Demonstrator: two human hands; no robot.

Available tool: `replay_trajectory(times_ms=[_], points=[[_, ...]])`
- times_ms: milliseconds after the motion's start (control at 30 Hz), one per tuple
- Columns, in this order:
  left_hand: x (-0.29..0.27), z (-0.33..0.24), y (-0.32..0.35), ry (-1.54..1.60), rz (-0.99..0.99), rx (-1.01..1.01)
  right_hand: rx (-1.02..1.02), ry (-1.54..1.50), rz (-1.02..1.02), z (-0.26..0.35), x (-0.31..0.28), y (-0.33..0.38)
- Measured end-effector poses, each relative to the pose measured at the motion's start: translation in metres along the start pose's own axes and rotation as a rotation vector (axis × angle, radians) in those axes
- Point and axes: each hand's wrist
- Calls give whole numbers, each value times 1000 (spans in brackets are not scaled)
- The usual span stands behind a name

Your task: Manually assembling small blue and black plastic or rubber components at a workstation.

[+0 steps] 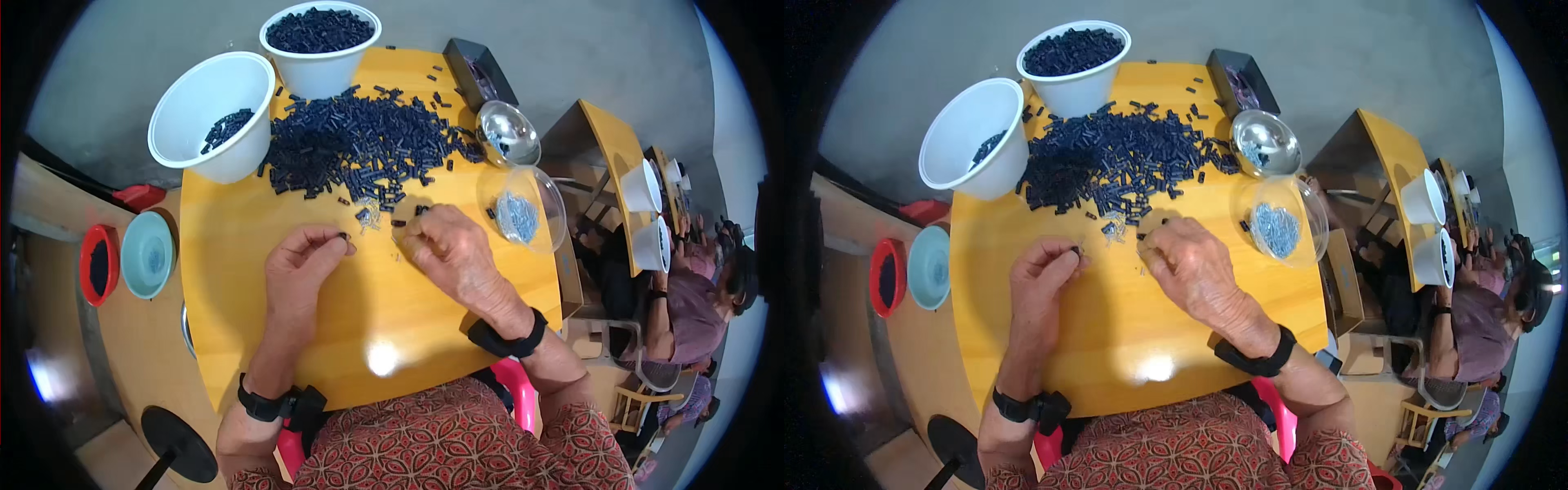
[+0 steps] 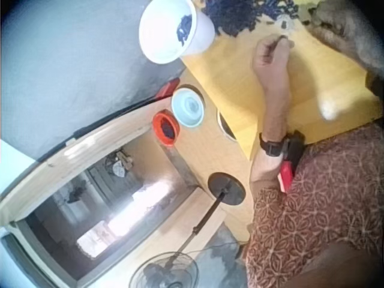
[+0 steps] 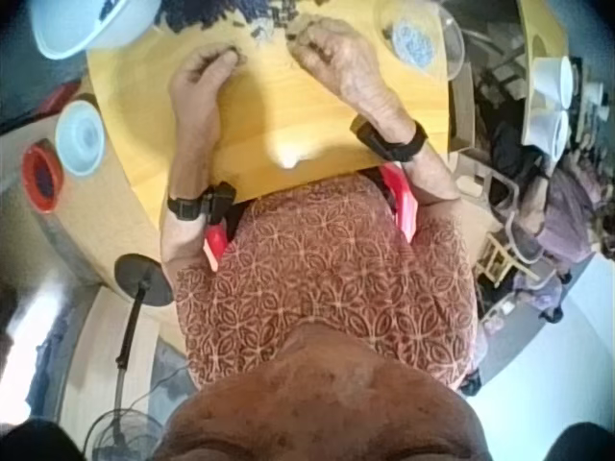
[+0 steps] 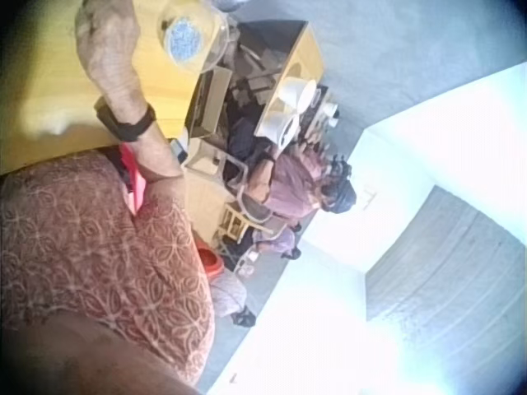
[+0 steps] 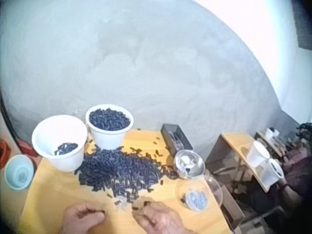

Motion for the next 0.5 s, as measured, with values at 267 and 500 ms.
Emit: replay_trajectory(times_ms=[267, 500], points=[[10, -3, 8, -47, 14, -4, -59, 136, 45, 2, 13, -4], [13, -2, 5, -74, 36, 7, -6, -131, 52, 10, 4, -9]])
Point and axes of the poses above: each hand's wrist, its own y-axis away from the middle knuckle, its own x-axis out of the palm, z = x × y, and after that the axes turned 4 degrees about x, right-handed
